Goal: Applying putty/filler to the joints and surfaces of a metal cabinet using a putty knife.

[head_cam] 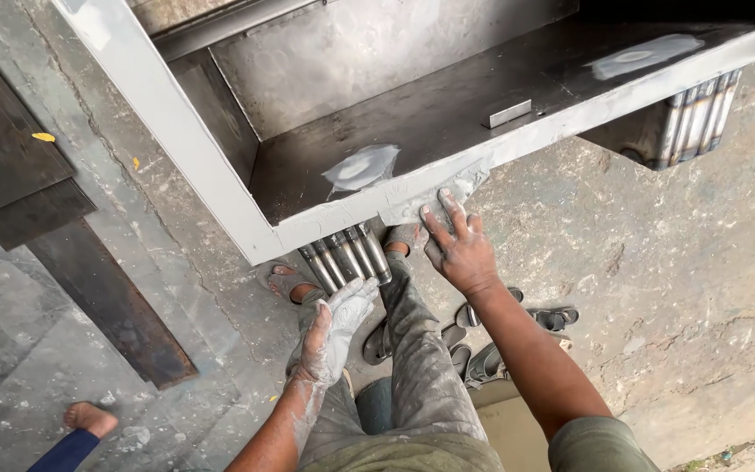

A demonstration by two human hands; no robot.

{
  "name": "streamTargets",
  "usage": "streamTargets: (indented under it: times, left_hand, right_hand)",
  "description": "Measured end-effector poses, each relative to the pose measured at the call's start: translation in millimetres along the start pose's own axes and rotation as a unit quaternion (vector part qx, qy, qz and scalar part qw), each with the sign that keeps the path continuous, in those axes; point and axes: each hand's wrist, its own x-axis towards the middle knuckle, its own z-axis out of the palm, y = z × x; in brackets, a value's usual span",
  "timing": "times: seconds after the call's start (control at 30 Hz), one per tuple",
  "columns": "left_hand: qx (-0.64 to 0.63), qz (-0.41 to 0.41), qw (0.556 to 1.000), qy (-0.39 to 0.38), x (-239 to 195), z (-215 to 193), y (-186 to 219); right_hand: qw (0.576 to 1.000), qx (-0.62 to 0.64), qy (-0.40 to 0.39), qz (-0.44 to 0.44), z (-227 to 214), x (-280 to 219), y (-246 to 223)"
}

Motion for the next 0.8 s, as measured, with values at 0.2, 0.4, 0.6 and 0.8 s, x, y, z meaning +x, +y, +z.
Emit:
streamTargets:
  times: [0.2,0.4,0.6,0.8]
  left_hand:
    - [0.039,-0.005,0.999,-0.02,17,25,-19]
    - [0.049,-0.004,0.998,-0.04,17,60,-17]
    - [-0.069,-0.055,0.994,-0.072,5,64,6]
    - [-0.059,0.002,0.991,-0.123,-47,38,69]
  right_hand:
    - [0.999,0.032,0.016,0.036,-17,0,36]
    - [0.995,-0.009,-0.092,0.035,-1,-32,77]
    - [0.986,0.069,-0.149,-0.021,-28,-60,-40]
    - [0.989,0.036,-0.072,-0.123,-11,-2,-181]
